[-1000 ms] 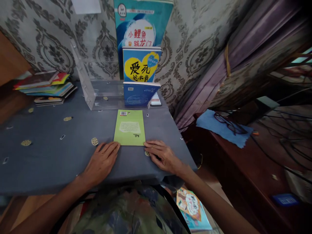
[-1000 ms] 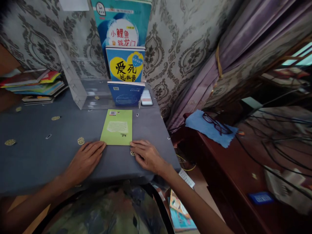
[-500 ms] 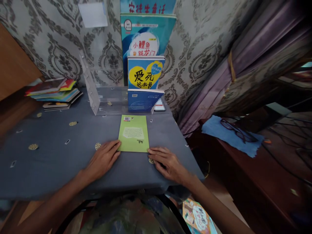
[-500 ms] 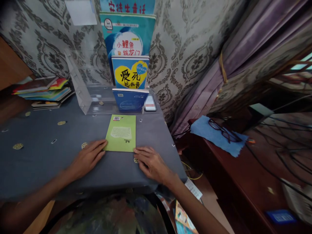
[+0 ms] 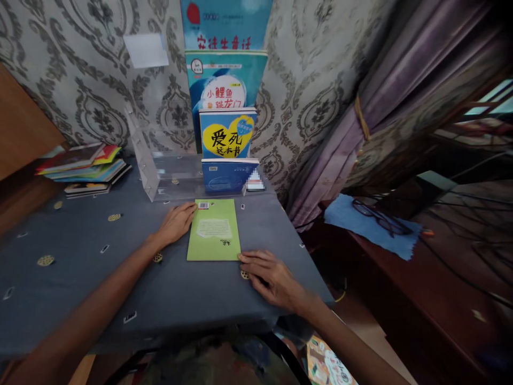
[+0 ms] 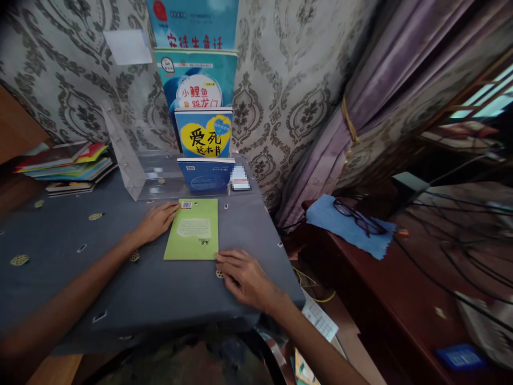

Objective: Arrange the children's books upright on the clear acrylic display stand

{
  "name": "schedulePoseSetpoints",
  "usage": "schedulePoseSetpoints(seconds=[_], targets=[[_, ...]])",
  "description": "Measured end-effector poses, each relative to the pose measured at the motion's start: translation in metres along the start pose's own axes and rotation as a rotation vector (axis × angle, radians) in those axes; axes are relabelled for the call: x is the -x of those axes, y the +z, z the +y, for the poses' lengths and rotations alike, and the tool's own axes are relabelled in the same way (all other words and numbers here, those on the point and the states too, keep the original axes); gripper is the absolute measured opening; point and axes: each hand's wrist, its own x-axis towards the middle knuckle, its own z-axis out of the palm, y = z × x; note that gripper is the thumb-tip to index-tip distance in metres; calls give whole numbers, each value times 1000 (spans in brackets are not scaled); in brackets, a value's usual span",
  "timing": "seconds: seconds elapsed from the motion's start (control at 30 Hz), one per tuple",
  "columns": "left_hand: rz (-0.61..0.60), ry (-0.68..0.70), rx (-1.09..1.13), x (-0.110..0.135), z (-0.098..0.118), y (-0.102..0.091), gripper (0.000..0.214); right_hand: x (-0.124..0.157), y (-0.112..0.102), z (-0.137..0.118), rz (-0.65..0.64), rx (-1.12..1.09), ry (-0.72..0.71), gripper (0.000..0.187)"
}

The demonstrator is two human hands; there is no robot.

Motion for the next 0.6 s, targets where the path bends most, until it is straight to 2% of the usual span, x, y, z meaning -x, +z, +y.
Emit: schedulePoseSetpoints(seconds=[0.13,0.33,0.5,0.6], targets=[[-4,-20,-21,-16,-11,8,48,1,-1,-1,-18,-2,32,28],[39,31,-13,-23,-21,13,48,2,1,2,-15,-22,47,27],[91,75,7,-16,-13,10,44,-1,-1,-6,35,-22,18,23],[95,98,3,-4,-2,9,44,5,-1,-16,15,-28,9,20]])
